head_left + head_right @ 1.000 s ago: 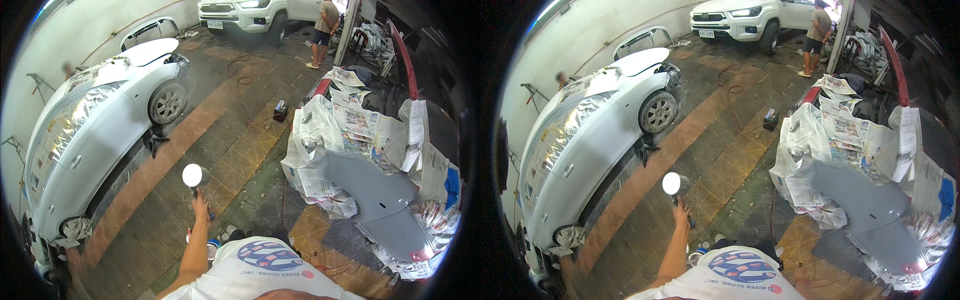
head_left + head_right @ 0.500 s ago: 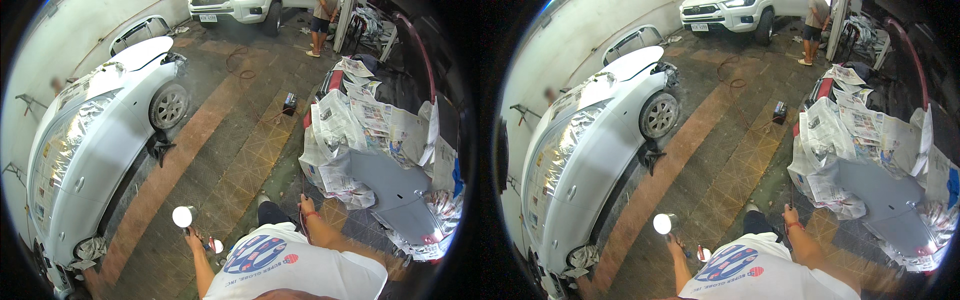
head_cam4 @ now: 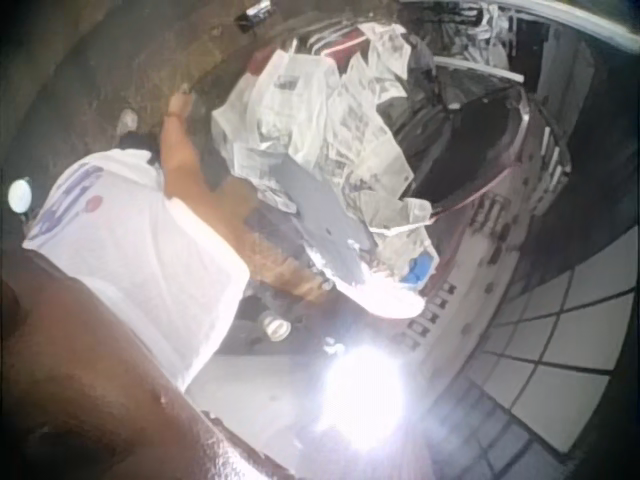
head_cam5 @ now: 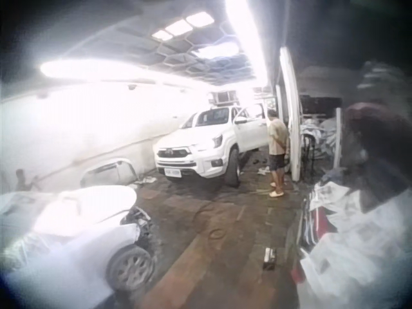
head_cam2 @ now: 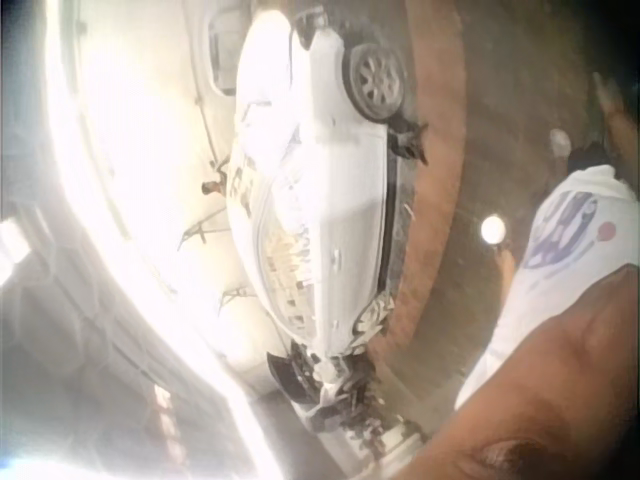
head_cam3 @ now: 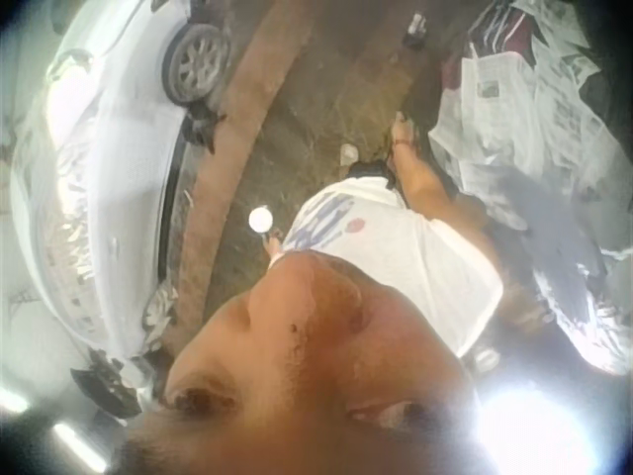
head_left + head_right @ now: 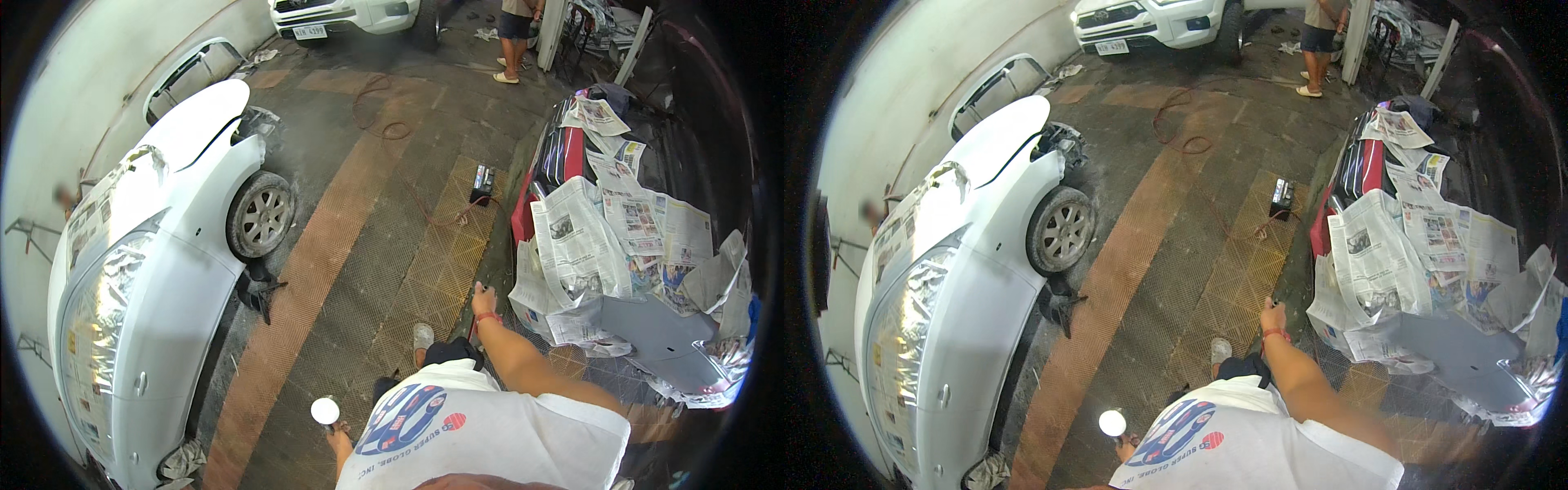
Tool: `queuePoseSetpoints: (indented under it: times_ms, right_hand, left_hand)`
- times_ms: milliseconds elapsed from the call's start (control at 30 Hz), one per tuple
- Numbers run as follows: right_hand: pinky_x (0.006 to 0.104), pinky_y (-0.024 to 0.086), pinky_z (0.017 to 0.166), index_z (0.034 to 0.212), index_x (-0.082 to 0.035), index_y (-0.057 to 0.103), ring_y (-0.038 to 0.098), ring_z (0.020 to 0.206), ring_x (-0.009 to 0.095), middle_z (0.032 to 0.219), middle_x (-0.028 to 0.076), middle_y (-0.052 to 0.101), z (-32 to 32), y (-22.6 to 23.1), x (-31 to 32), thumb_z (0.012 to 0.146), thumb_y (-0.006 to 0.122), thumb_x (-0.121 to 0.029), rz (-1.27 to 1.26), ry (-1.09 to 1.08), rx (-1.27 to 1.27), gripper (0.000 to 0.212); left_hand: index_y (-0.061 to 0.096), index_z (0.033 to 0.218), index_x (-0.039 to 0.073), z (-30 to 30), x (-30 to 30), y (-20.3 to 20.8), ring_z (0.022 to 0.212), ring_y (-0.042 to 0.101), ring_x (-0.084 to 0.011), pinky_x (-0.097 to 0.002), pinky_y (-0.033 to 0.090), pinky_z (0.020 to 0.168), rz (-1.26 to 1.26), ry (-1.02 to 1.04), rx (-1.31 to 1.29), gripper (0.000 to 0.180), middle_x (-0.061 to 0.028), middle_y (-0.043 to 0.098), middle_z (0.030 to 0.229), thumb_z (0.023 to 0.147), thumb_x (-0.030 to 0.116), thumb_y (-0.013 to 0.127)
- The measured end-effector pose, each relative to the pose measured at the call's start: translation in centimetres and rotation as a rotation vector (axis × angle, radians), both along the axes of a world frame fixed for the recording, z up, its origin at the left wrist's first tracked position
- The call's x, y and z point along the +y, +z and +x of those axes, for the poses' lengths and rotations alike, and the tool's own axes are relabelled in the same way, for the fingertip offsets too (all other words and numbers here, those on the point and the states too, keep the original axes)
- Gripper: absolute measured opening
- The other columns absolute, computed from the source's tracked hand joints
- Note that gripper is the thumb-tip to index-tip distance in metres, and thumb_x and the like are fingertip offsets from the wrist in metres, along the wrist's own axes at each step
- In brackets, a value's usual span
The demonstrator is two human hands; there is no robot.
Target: The person uses a spray gun to apply paint to a car bumper that is masked with newspaper. They adjust the masking tape, then spray multiple sections of the bumper with steady hand movements. The person briefly walks to another vehicle and interacts with two other people before the clip ends.
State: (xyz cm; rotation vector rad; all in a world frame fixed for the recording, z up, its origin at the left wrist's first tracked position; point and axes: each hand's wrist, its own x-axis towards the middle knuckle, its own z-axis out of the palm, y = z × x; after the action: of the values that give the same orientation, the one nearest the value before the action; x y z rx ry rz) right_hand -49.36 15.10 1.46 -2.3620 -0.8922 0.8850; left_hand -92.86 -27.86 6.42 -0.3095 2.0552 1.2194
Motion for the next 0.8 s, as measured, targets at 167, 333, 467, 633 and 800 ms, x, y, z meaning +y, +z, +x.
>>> queuePoseSetpoints:
  times_ms: [167, 333, 467, 633, 800]
  right_hand:
    - [0.0558, 0.052, 0.103, 0.146, 0.004, 0.048, 0.065, 0.122, 0.053, 0.13, 0.034, 0.069, -2.2, 1.8, 10.0, 0.105, 0.06, -0.054, 0.007, 0.059, 0.034, 0.071]
    - [0.0518, 0.046, 0.114, 0.151, 0.004, 0.048, 0.057, 0.137, 0.05, 0.144, 0.037, 0.06, -3.6, 2.5, 16.0, 0.101, 0.064, -0.06, -0.022, 0.186, 0.037, 0.083]
    - [0.0506, 0.045, 0.117, 0.153, 0.004, 0.049, 0.056, 0.139, 0.049, 0.148, 0.037, 0.057, -5.1, 0.6, 18.3, 0.099, 0.064, -0.06, -0.194, 0.282, -0.058, 0.085]
    - [0.0491, 0.044, 0.119, 0.152, 0.006, 0.051, 0.054, 0.143, 0.045, 0.152, 0.033, 0.056, -10.6, -0.4, 19.2, 0.098, 0.066, -0.059, -0.566, 0.288, -0.162, 0.086]
    - [0.048, 0.044, 0.12, 0.15, 0.005, 0.056, 0.054, 0.144, 0.044, 0.151, 0.033, 0.057, -18.4, 2.2, 27.8, 0.098, 0.066, -0.06, -0.488, 0.395, -0.066, 0.084]
  left_hand:
    - [0.064, 0.115, -0.003, -3.5, 5.8, -2.2, 0.074, 0.068, -0.0194, -0.0344, 0.052, 0.067, -0.106, -0.323, 0.101, 0.045, -0.0107, 0.073, 0.092, 0.111, 0.041, 0.062]
    - [0.067, 0.114, -0.003, -7.5, 16.8, -3.9, 0.075, 0.069, -0.0196, -0.0353, 0.052, 0.068, -0.205, -0.4, 0.086, 0.045, -0.0108, 0.074, 0.091, 0.109, 0.042, 0.064]
    - [0.069, 0.113, -0.003, -12.4, 27.3, -6.5, 0.077, 0.069, -0.0197, -0.036, 0.052, 0.068, -0.238, -0.474, 0.064, 0.045, -0.0109, 0.075, 0.091, 0.107, 0.042, 0.066]
    - [0.072, 0.112, -0.003, -23.1, 41.1, -7.2, 0.078, 0.07, -0.0199, -0.0369, 0.052, 0.069, -0.231, -0.557, 0.073, 0.046, -0.0111, 0.076, 0.09, 0.105, 0.042, 0.068]
    - [0.074, 0.111, -0.003, -33.9, 58.8, -7.5, 0.08, 0.071, -0.0201, -0.0378, 0.052, 0.069, -0.15, -0.616, 0.115, 0.046, -0.0113, 0.076, 0.09, 0.104, 0.043, 0.07]
